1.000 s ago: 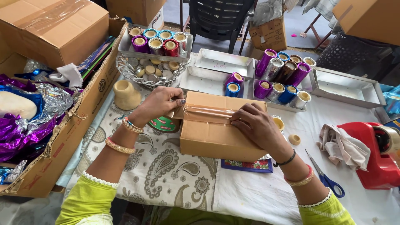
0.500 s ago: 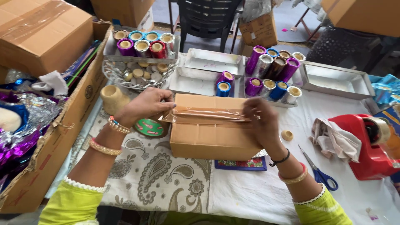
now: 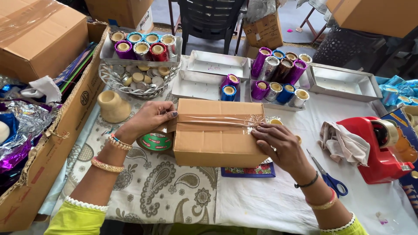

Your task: The person places multiple colorful cylindrical items into a cardboard box, arranging them in rows. They then close the box flaps and seal the package using clear packing tape and scissors.

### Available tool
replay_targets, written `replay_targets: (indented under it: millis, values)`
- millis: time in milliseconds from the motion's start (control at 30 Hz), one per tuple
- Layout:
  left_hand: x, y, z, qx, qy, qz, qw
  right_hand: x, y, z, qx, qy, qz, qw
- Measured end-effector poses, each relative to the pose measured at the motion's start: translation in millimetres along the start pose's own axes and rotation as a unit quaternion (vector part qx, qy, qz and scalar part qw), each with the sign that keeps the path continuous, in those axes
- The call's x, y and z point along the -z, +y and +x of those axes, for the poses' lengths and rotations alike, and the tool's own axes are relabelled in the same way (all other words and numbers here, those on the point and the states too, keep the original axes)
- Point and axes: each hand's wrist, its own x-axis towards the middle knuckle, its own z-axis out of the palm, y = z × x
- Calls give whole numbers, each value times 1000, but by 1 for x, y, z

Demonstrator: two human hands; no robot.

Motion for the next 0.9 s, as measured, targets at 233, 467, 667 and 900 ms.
replay_targets:
  millis: [233, 467, 667, 900]
  values:
    - [-2, -10, 3, -25, 30, 48, 998, 5, -12, 57, -99, -68, 92, 988]
    - [-5, -31, 9, -28, 24, -52, 998, -50, -34, 128, 117, -193, 153, 962]
    - [5, 17, -16, 42, 95, 78, 992, -67, -45, 136, 121, -286, 149, 939]
    - [6, 19, -46, -236, 37, 180, 954, -57, -53, 135, 140, -255, 167, 942]
